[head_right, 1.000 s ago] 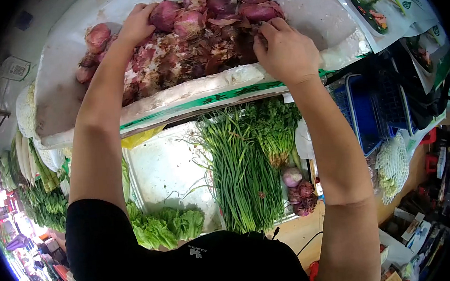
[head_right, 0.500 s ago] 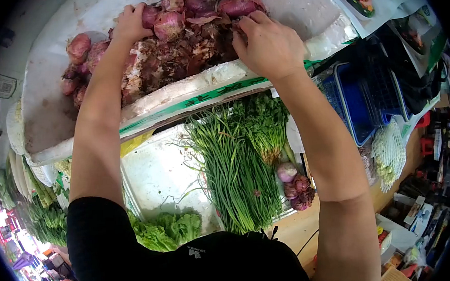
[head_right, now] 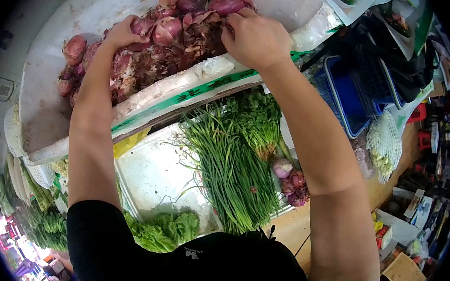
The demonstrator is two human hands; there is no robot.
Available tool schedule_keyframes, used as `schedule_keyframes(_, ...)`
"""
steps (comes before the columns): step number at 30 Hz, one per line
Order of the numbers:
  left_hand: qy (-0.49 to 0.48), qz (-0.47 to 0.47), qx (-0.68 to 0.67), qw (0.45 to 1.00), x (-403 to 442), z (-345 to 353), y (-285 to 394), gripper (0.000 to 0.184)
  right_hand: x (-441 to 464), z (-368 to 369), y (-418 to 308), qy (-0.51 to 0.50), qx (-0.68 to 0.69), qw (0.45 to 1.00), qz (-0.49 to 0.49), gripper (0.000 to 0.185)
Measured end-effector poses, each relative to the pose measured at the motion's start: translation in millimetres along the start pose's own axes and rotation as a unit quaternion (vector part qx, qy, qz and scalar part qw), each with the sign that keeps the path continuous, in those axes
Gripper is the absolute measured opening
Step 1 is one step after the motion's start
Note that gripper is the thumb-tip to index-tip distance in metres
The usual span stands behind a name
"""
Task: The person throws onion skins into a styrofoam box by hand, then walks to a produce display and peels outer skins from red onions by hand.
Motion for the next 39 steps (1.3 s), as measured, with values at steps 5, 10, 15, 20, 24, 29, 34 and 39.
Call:
schedule_keyframes(5,-0.062,-0.034,-0.231,0.97,-22.7,12.3,-21.4,0.081,0.7,-1.5,1.3,-0.012,-0.004,1.0,0.019,0.024)
schedule_keyframes(10,-0.061,-0.006,-0.348,0.935,-12.9,17.0,-37.3,0.05,0.7,-3.8,-0.5,0.006,-0.027,0.999,0.022,0.027)
schedule_keyframes(15,-0.048,0.085,-0.268,0.959,-1.9,0.5,-18.6,0.034,0.7,-1.3,-0.6,-0.016,-0.041,0.998,0.054,0.028)
schedule_keyframes(20,0.021,0.105,-0.377,0.92,7.0,-20.7,42.7,0.024,0.9,-2.3,-0.2,-0.026,-0.049,0.997,0.06,0.028)
schedule_keyframes(24,0.029,0.211,-0.487,0.847,10.0,-23.3,99.8,0.024,1.0,-1.5,0.5,-0.043,-0.053,0.994,0.088,0.028)
schedule_keyframes(29,-0.066,0.286,-0.252,0.922,-13.6,-21.4,137.5,0.083,1.6,-3.7,-2.6,-0.041,-0.068,0.993,0.088,0.027)
schedule_keyframes(34,-0.03,0.189,-0.508,0.84,-7.6,-30.3,73.5,0.067,0.4,-3.4,-2.1,-0.03,-0.068,0.994,0.081,0.027)
schedule_keyframes(39,-0.03,0.177,-0.443,0.879,15.0,2.2,59.8,0.038,3.3,-2.9,-0.8,-0.039,-0.059,0.994,0.086,0.027)
Point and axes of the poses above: each hand's wrist, its own x-axis towards the middle knuckle, its own z-axis out of the palm, y = z × x, the point moved 6 cm from there along x, towards the middle knuckle, and after that the axes turned 10 degrees about z, right-handed, at the moved point
